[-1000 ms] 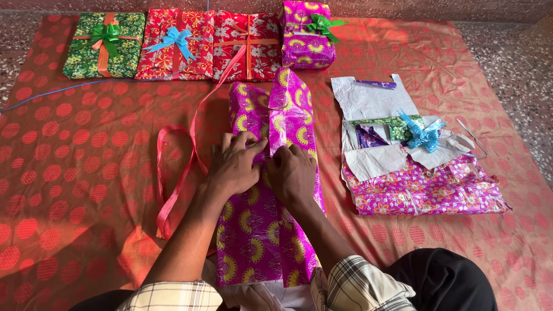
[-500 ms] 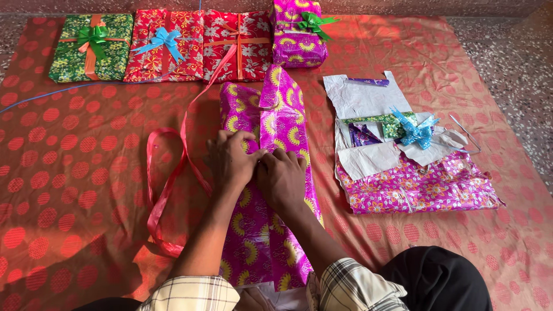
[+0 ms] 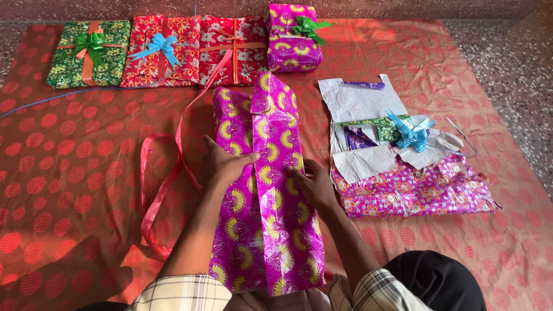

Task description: The person wraps a small rectangular box with purple and yellow patterned paper, folds the edges, and secures the package with a red ribbon. The person then places the wrapped gift with other finished gifts on the floor.

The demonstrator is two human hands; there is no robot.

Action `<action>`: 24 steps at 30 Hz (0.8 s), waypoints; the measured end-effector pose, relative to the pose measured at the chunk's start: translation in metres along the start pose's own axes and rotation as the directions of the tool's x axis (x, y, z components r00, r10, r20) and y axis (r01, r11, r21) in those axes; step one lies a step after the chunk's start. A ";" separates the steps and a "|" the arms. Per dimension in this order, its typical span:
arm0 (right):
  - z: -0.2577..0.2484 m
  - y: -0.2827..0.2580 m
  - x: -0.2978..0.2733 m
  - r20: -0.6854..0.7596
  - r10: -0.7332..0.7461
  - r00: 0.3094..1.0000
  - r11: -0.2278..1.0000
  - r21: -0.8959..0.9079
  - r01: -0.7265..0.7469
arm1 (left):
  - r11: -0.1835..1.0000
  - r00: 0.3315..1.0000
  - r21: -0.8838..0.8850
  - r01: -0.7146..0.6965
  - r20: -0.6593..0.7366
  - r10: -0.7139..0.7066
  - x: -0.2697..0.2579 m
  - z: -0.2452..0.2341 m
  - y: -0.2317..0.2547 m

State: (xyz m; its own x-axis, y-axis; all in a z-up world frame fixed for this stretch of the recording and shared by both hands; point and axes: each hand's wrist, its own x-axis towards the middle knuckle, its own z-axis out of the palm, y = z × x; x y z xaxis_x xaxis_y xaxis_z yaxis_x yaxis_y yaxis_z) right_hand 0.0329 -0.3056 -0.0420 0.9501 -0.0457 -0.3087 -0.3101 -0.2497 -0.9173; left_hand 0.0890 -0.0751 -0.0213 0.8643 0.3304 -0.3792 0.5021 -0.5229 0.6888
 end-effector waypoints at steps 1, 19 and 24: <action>0.001 0.002 -0.002 0.019 -0.044 0.999 0.994 0.101 0.041 | 1.000 1.000 0.027 0.003 0.001 -0.003 0.002 0.001 -0.002; 0.030 -0.104 -0.032 0.266 -0.318 0.910 0.912 0.347 0.218 | 0.643 0.902 -0.683 -0.347 -0.054 0.429 -0.047 -0.123 -0.037; 0.053 -0.117 -0.032 0.405 -0.340 0.849 0.857 0.505 0.102 | 0.553 0.964 -0.826 -0.108 0.049 0.261 -0.050 -0.138 -0.081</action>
State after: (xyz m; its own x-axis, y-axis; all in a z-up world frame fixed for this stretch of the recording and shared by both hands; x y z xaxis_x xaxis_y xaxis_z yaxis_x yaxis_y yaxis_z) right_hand 0.0371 -0.2235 0.0614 0.8977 0.4376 -0.0517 -0.1861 0.2702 -0.9447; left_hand 0.0009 0.0592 0.0271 0.9657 0.1439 -0.2161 0.1604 0.3241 0.9323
